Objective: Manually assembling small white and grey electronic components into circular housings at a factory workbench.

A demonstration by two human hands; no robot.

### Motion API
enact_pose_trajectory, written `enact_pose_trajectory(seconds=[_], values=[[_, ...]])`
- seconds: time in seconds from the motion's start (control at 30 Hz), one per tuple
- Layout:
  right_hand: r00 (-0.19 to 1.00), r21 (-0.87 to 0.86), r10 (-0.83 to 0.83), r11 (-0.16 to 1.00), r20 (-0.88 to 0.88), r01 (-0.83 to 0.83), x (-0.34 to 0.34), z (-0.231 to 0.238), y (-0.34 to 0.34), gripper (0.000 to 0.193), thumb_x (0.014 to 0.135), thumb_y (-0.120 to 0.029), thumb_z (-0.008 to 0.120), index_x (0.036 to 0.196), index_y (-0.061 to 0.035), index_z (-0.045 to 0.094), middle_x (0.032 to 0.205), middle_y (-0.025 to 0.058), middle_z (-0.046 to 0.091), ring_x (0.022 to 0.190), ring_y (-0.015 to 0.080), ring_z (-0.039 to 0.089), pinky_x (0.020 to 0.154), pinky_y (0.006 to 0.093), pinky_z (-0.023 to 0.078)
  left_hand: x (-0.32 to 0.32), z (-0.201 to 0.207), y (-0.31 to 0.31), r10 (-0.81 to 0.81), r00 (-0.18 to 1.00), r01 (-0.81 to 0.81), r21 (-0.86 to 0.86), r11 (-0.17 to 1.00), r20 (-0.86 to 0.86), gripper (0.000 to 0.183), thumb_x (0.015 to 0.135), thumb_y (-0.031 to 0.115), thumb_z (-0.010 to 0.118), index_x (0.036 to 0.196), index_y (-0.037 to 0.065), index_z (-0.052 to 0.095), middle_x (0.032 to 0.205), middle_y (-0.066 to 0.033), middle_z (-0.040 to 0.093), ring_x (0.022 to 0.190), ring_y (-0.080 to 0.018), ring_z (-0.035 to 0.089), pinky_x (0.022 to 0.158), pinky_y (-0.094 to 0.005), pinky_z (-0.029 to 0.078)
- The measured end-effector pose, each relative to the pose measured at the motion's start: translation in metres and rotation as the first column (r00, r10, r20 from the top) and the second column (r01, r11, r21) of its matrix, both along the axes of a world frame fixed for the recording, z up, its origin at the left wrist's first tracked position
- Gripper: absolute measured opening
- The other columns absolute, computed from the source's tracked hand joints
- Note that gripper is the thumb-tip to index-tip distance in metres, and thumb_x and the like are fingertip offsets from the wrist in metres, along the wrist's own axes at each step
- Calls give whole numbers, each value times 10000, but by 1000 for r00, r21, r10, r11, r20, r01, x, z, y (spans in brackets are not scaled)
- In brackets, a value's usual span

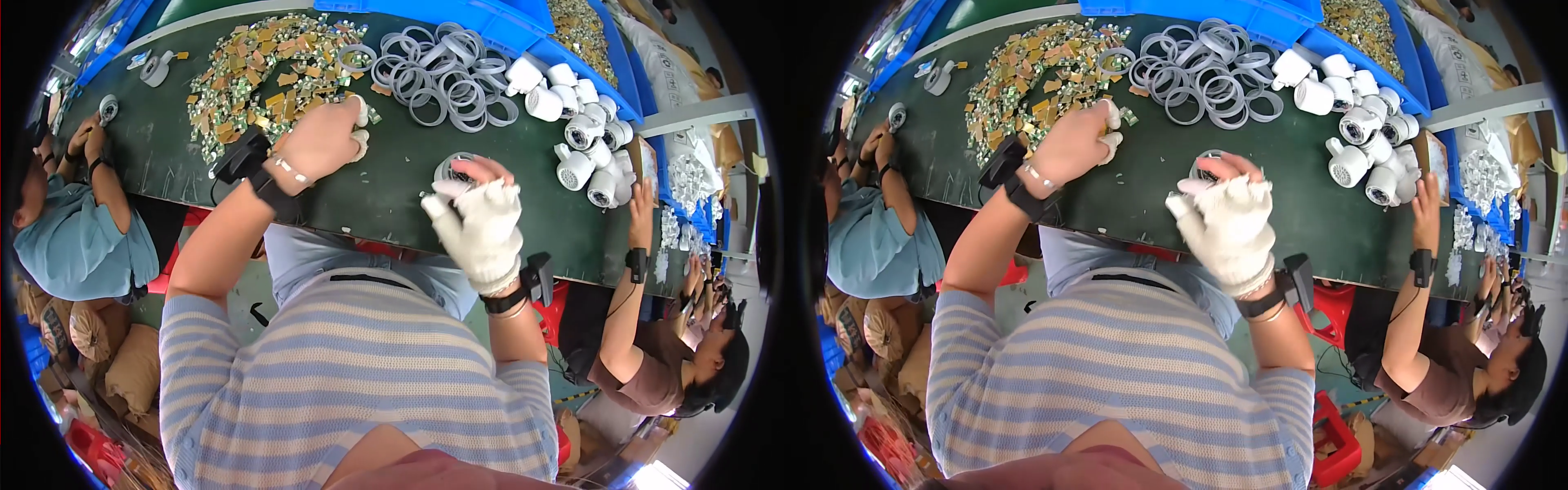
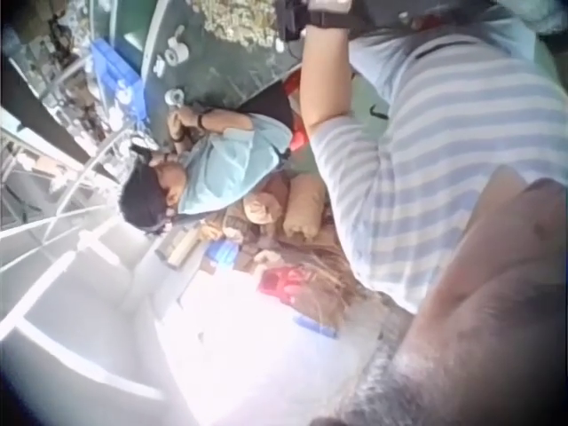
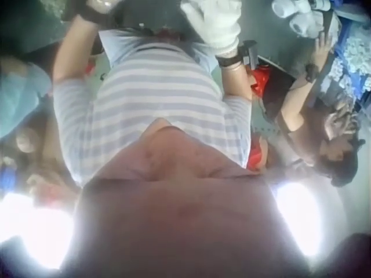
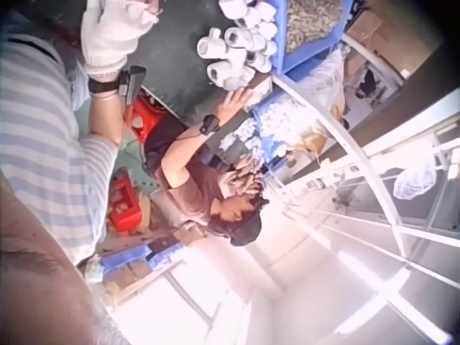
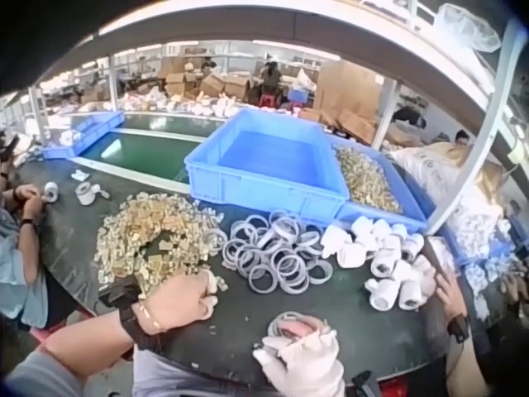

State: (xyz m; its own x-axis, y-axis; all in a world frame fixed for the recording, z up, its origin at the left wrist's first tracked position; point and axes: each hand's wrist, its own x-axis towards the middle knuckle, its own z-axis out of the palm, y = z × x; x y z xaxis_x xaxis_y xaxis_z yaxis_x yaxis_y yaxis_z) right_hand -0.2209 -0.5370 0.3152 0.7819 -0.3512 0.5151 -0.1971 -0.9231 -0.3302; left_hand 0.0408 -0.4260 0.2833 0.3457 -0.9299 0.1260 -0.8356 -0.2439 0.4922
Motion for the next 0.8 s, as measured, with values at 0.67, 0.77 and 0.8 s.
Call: enact_pose_trajectory(seconds=[0.67,0.77,0.8], values=[[956,589,290,781,-51,-206,6,10,-4,128,847,-86,802,931,-49,713,855,77,682,779,231,633,768,351,503,-88,5,57,-35,250,-63,-52,997,-968,248,1002,-28,644,1235,15,573,1172,-97,677,1100,-211,711,914,-331,621],[941,674,323,718,-102,-173,7,15,-9,140,840,-100,814,892,-55,692,834,68,663,743,217,611,725,341,491,-87,2,62,-54,219,-28,-62,998,-974,267,1004,-26,640,1260,2,568,1189,-84,656,1123,-205,697,933,-339,619],[933,741,328,662,-146,-117,7,16,-9,149,840,-110,817,875,-59,682,826,61,653,735,211,603,713,336,486,-87,-1,64,-59,195,-38,-68,997,-979,260,1006,-24,640,1255,1,570,1188,-84,658,1118,-203,698,936,-341,619]])
